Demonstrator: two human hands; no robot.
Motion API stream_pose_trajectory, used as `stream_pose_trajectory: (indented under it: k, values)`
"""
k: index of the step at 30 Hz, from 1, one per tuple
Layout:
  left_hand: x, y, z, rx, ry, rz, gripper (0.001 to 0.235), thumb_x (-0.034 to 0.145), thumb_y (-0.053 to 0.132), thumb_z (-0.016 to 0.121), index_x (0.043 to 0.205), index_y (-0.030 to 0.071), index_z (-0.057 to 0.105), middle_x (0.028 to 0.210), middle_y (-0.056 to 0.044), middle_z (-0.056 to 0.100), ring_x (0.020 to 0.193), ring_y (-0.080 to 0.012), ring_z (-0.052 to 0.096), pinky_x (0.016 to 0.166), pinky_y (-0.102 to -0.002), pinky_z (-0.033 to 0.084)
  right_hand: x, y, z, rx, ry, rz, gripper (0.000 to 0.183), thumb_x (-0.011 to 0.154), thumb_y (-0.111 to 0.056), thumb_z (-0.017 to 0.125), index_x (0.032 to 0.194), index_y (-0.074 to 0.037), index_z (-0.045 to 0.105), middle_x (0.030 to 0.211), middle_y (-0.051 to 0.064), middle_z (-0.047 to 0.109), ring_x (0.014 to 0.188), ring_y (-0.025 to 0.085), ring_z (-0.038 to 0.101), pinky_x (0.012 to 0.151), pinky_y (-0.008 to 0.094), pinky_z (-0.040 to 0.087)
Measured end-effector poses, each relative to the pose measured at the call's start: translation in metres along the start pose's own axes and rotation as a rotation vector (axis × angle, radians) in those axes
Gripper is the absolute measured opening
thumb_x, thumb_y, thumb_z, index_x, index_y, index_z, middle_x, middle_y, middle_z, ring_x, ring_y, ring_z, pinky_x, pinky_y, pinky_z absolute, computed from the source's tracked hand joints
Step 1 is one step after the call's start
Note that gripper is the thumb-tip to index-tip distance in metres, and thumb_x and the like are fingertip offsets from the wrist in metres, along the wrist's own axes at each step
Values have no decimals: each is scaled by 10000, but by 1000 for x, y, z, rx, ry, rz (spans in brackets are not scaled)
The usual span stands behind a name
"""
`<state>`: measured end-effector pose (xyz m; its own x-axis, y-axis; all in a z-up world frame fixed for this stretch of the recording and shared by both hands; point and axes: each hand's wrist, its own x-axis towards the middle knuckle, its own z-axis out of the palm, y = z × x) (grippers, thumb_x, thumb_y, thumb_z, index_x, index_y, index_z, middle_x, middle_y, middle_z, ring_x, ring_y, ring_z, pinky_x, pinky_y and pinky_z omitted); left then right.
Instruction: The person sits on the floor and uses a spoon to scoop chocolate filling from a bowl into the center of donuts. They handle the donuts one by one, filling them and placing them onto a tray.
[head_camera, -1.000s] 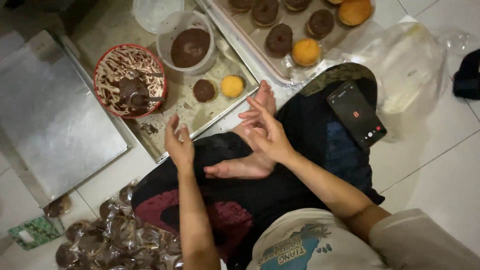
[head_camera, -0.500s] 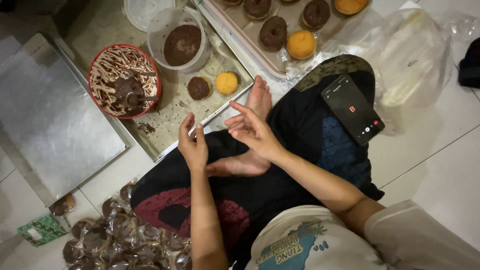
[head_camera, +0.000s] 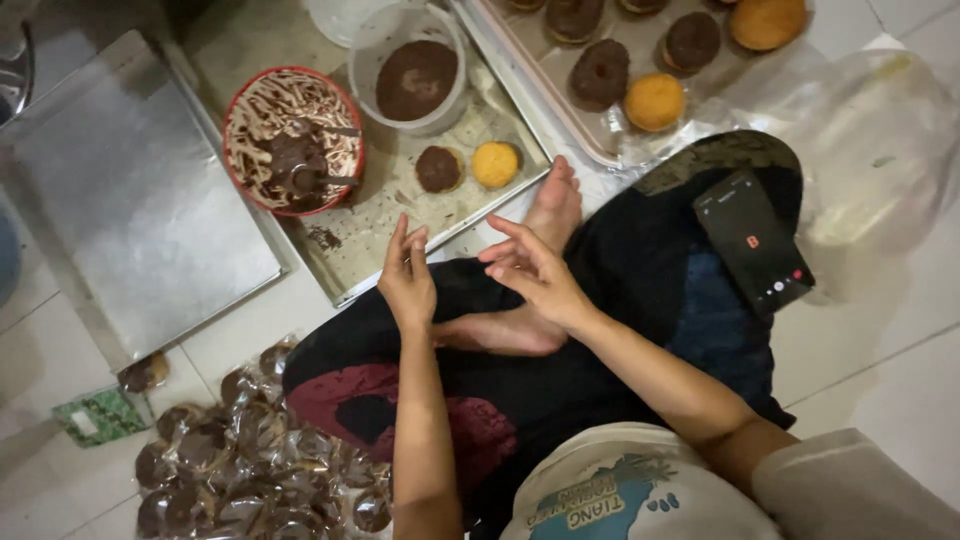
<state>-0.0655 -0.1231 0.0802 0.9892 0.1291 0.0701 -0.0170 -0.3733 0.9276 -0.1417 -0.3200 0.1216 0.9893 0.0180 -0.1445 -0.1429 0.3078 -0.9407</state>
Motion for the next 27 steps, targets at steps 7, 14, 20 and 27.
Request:
stream_pose_trajectory:
  k: [7,14,20,27]
  values:
    - [-2,-27,-4,25,6,-50,439,980,81,689,1408,116,595,1159,-144,727,1001,-272,718,808,-374,629,3,4,4,14,-15,30,662,946,-79,684,1556,-122,431,1164,161,702,1030,211,715,920,348,584]
    - [1,-28,7,26,5,-40,398,990,116,691,1379,99,609,1121,-148,732,957,-277,725,766,-379,628,6,1,5,27,-15,53,647,945,-76,685,1549,-124,456,1160,165,705,1038,225,715,932,361,582]
    - [22,-13,28,-53,-85,-94,415,1013,154,675,1405,95,551,1138,-184,697,982,-288,709,792,-407,623,7,-6,-5,77,12,30,626,946,-67,675,1535,-93,466,1143,170,706,1026,224,722,946,370,577]
    - [91,-15,87,-410,-8,-408,521,1033,228,661,1455,124,373,1117,-187,607,908,-316,752,786,-473,675,16,12,-32,170,80,-30,604,947,-49,665,1522,-76,482,1111,187,713,998,234,740,951,387,582]
